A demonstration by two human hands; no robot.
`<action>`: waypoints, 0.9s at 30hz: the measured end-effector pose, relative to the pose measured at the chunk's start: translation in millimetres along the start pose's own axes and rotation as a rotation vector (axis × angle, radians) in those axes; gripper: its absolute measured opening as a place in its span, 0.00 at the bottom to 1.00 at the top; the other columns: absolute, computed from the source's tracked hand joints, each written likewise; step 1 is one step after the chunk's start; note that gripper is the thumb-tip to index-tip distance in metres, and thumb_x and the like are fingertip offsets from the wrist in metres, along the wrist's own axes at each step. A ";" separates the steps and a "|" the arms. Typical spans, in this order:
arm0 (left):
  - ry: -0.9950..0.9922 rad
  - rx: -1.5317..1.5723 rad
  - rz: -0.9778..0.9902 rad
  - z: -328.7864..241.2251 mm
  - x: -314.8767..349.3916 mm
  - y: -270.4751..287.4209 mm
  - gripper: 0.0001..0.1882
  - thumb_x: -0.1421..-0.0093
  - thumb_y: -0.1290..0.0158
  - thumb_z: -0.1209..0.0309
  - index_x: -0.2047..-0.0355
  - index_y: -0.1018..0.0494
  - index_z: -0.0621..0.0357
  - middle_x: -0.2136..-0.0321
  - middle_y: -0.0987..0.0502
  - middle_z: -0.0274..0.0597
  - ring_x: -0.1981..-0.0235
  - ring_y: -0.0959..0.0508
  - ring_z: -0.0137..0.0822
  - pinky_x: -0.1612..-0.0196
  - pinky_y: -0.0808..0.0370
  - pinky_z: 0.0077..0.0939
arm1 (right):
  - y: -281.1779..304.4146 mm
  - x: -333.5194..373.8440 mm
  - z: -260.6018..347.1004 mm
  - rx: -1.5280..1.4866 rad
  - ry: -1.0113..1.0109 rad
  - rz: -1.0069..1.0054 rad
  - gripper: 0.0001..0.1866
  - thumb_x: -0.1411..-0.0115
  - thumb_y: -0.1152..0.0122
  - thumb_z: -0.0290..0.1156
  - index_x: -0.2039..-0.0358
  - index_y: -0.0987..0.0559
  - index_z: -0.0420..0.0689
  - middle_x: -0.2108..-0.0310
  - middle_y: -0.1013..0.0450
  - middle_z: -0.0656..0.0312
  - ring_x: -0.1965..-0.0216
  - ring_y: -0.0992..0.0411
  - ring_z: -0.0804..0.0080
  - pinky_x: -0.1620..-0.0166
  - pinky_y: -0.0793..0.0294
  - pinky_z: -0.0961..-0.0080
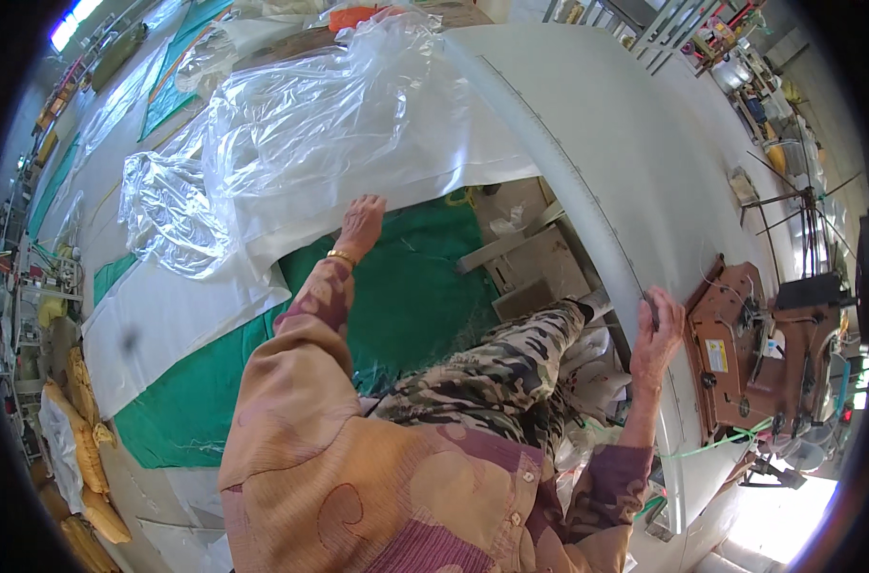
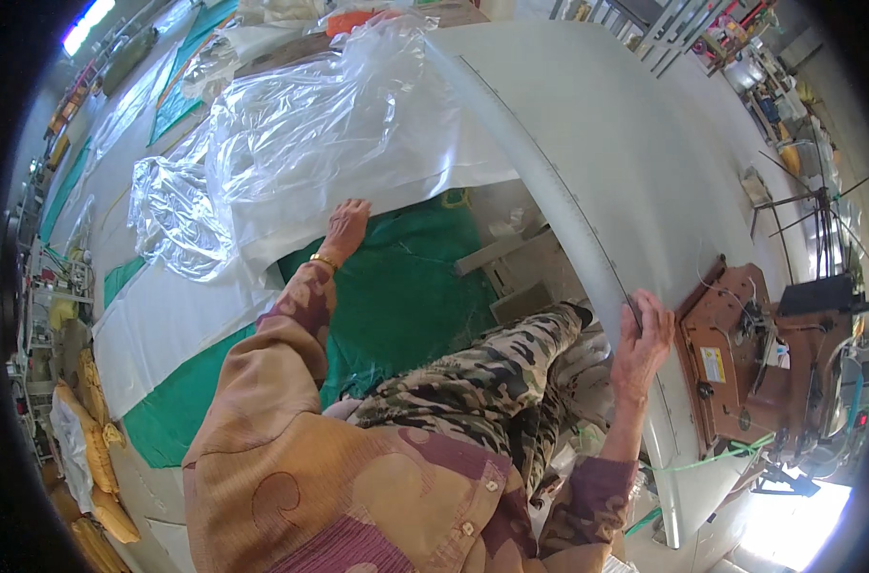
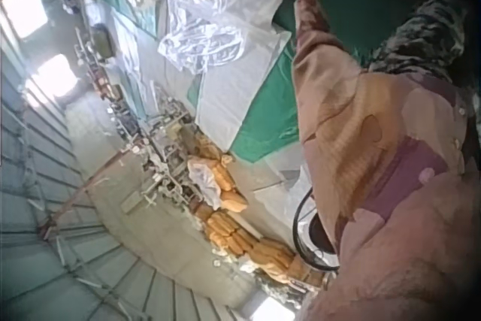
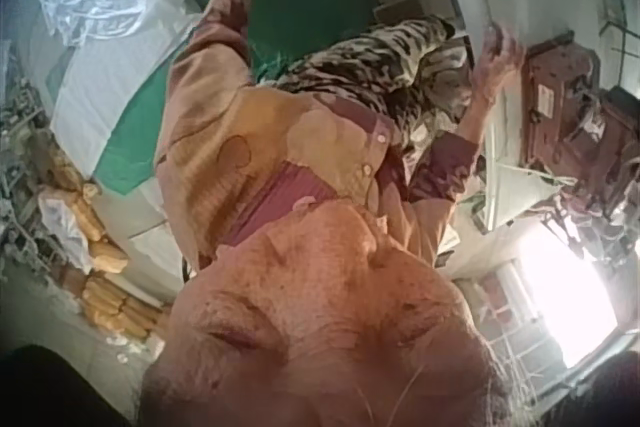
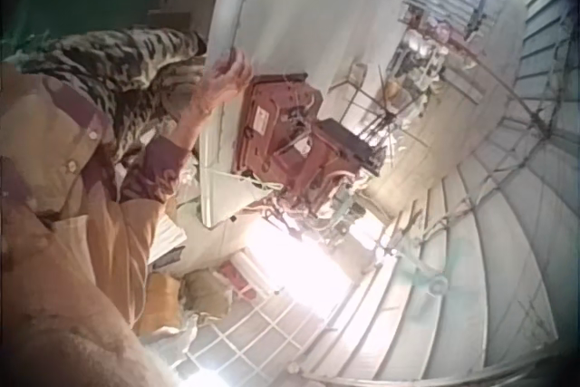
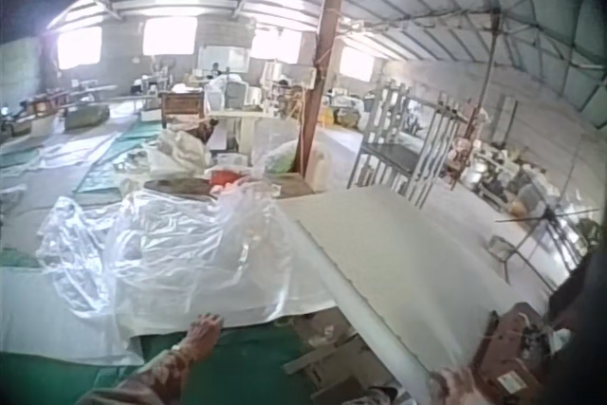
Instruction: The person threads a sewing machine with green thread, then picks up a large white plastic sheet and folds it. They place the folded plastic under the sewing machine needle and sew the edges to create a bag. The person repeats this process, handling multiple plastic sheets and sewing them into bags.
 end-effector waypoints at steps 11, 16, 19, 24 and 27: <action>-0.108 -0.143 0.134 20.5 -74.9 -65.5 0.15 0.44 0.53 0.76 0.55 0.28 0.62 0.53 0.29 0.48 0.50 0.27 0.47 0.50 0.28 0.41 | 1.0 -7.6 12.3 0.093 -0.036 0.020 0.12 0.38 0.43 0.33 0.57 0.23 0.39 0.53 0.27 0.57 0.52 0.31 0.56 0.46 0.34 0.63; -0.153 -0.062 0.156 43.7 -89.2 -65.0 0.10 0.42 0.52 0.72 0.61 0.26 0.59 0.59 0.25 0.48 0.54 0.25 0.49 0.54 0.26 0.42 | 0.9 -10.9 17.7 0.048 -0.076 -0.023 0.11 0.42 0.39 0.30 0.59 0.23 0.42 0.55 0.27 0.60 0.54 0.31 0.57 0.48 0.34 0.63; -0.035 0.049 0.159 44.0 -100.3 -57.5 0.09 0.42 0.51 0.69 0.67 0.24 0.57 0.65 0.22 0.48 0.60 0.23 0.51 0.57 0.26 0.44 | 2.4 -10.6 14.9 0.065 -0.096 -0.016 0.10 0.41 0.40 0.30 0.59 0.23 0.42 0.55 0.27 0.62 0.54 0.31 0.59 0.49 0.33 0.65; 0.231 0.181 -0.053 71.8 -121.4 -56.2 0.12 0.40 0.49 0.62 0.70 0.22 0.56 0.72 0.21 0.51 0.67 0.22 0.54 0.63 0.26 0.45 | 2.9 -8.9 12.2 0.071 -0.099 -0.024 0.10 0.40 0.41 0.31 0.60 0.23 0.41 0.55 0.27 0.62 0.55 0.31 0.61 0.50 0.33 0.65; 0.292 0.280 -0.237 67.8 -148.4 -13.3 0.12 0.38 0.48 0.62 0.71 0.24 0.58 0.75 0.22 0.53 0.69 0.22 0.55 0.66 0.28 0.43 | 5.3 -6.9 10.5 0.080 -0.086 -0.035 0.09 0.40 0.41 0.31 0.60 0.23 0.41 0.55 0.27 0.62 0.55 0.30 0.61 0.50 0.33 0.65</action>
Point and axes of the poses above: each hand's wrist, its own x-axis away from the middle knuckle, its own y-axis out of the back of the hand, z = x × y, the point moved 4 cm from there along -x, towards the middle knuckle
